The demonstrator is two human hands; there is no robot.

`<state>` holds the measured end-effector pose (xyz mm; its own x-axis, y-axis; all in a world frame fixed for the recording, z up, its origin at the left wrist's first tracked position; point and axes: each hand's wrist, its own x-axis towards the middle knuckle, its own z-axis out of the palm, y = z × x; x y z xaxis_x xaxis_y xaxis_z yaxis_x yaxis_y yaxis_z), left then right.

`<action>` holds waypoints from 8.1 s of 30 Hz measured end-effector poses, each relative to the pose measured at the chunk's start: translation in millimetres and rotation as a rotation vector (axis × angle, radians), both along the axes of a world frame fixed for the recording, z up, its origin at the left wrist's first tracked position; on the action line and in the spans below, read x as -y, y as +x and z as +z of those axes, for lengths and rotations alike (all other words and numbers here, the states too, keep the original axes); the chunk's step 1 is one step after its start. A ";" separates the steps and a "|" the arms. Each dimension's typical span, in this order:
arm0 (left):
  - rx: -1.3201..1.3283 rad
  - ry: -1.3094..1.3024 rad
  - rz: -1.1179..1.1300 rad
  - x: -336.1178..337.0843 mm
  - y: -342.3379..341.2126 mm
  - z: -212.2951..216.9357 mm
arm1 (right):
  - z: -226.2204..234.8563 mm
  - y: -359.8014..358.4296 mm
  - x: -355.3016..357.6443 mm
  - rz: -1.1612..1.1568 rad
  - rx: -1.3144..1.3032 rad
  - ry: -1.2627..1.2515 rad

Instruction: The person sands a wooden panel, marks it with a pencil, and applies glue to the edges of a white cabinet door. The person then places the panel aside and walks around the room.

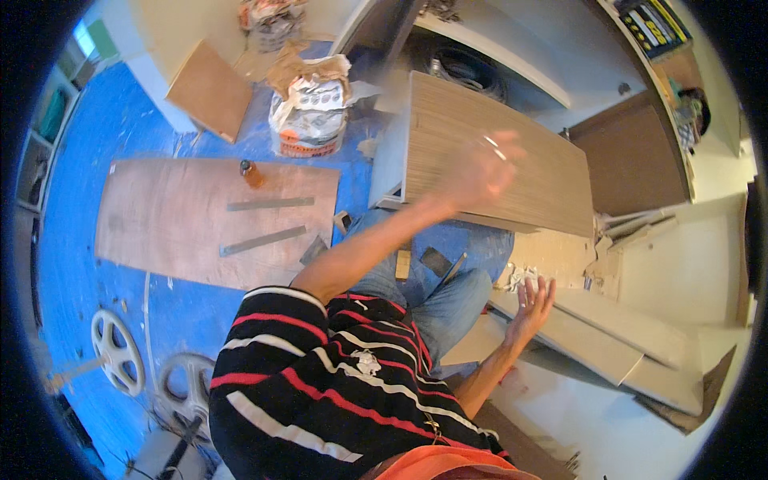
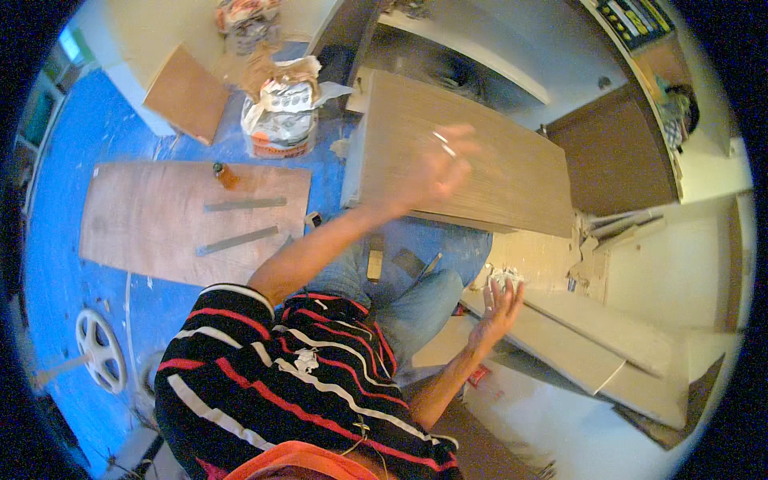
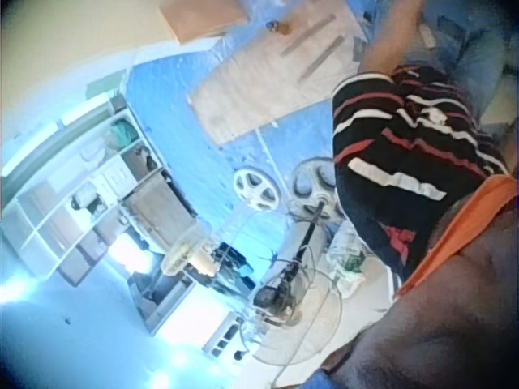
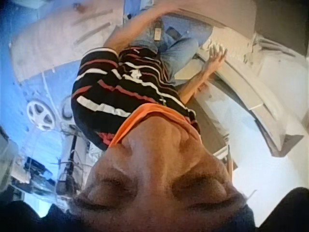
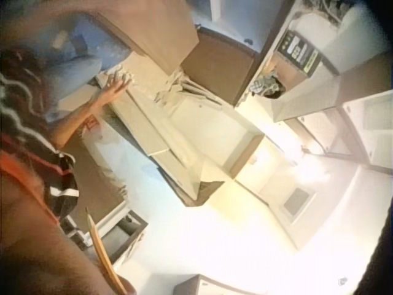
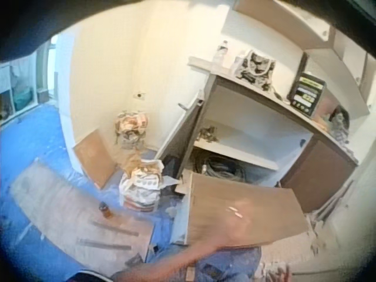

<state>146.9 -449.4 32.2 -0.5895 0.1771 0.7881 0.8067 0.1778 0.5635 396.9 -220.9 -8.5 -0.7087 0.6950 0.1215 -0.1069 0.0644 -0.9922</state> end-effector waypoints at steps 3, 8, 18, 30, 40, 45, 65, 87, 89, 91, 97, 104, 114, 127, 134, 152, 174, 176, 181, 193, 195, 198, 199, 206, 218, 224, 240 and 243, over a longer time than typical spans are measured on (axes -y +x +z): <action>0.144 0.039 0.238 42.5 -37.0 -15.4 | -17.7 -29.1 4.8 0.039 -0.029 -0.097; 0.386 0.131 0.321 69.2 -53.5 -66.3 | -30.3 -74.8 13.1 0.000 -0.038 -0.139; 0.536 0.214 0.201 80.1 -59.3 -110.5 | -40.1 -101.6 -9.8 -0.004 -0.009 -0.073; 0.093 -0.592 0.137 44.4 -9.2 -27.7 | -144.5 -14.9 -26.1 -0.177 0.383 0.630; 0.005 -1.073 0.015 21.5 4.9 -26.6 | -164.4 5.5 -20.0 -0.024 0.638 0.626; 0.010 -1.090 0.015 12.0 4.4 -30.1 | -202.2 4.3 -85.7 0.361 0.321 -0.683; 0.507 -1.358 -0.175 -1.1 31.9 26.3 | 30.0 26.6 -26.6 0.427 0.673 -0.677; 1.370 -0.912 -0.284 48.3 166.4 65.9 | 103.8 136.6 -52.6 0.260 0.970 -0.779; 1.364 -0.872 -0.286 47.4 153.8 58.5 | 110.2 102.4 -61.8 0.200 0.954 -0.658; 1.287 -0.809 -0.235 47.1 146.2 60.3 | 120.5 63.0 -77.4 0.363 0.755 -0.766; 1.264 -0.782 -0.223 40.6 104.3 90.7 | 137.6 -40.2 -57.7 0.481 1.048 -0.489; 1.103 -0.845 -0.199 104.5 75.8 62.4 | 157.0 -95.4 0.4 0.461 1.182 -0.453; 1.477 -0.787 0.089 165.4 79.5 132.6 | 168.5 -153.3 19.0 0.701 1.224 -0.352; 1.163 -0.624 0.101 48.0 53.0 37.5 | 172.5 -181.8 -111.2 0.642 1.182 -0.242; 1.467 -0.582 0.376 52.7 -2.3 16.6 | 59.3 -278.0 -296.5 0.727 1.221 -0.040; 1.396 -0.046 0.980 7.5 -103.1 -36.6 | -9.1 -424.1 -445.3 0.530 0.705 0.490; 1.169 0.268 1.226 15.3 -15.1 95.0 | 147.8 -390.9 -360.2 0.170 0.593 -0.037; 1.089 0.427 1.236 17.9 -25.0 108.3 | 182.9 -392.8 -350.5 0.096 0.537 -0.043; 0.803 0.992 1.301 12.5 -65.7 124.6 | 235.1 -413.7 -337.9 -0.212 0.177 -0.164; 0.804 0.980 1.137 -40.0 -27.9 129.8 | 185.3 -423.5 -362.7 -0.171 -0.054 -0.434; 0.837 0.956 1.121 -52.9 -11.3 128.3 | 171.7 -419.8 -367.0 -0.148 -0.049 -0.456; 0.873 0.933 1.105 -65.7 8.6 130.0 | 156.9 -415.9 -371.3 -0.121 -0.036 -0.486; 0.883 0.923 1.099 -68.8 13.6 131.7 | 152.9 -414.4 -372.7 -0.112 -0.032 -0.498; 0.949 0.896 1.047 -81.5 27.9 138.8 | 125.7 -401.3 -385.1 -0.067 -0.017 -0.567; 1.015 0.922 0.856 -64.8 -13.9 162.8 | 108.0 -377.4 -414.6 0.159 0.005 -0.753; 1.219 1.140 0.266 18.0 -71.3 136.9 | 157.7 -358.0 -432.5 0.712 0.027 -1.004; 1.658 0.403 0.717 22.7 -26.8 -26.2 | 30.3 -345.9 -455.1 -0.052 1.007 -0.235; 1.723 0.535 0.758 9.6 -55.7 -8.3 | 44.3 -350.5 -453.2 -0.048 0.928 -0.286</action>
<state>91.2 -458.9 23.9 -0.4893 -0.4634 -0.7388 -0.7208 -0.2619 0.6417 46.4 232.3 35.8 -0.4075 0.6420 -0.6495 0.7224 -0.2086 -0.6593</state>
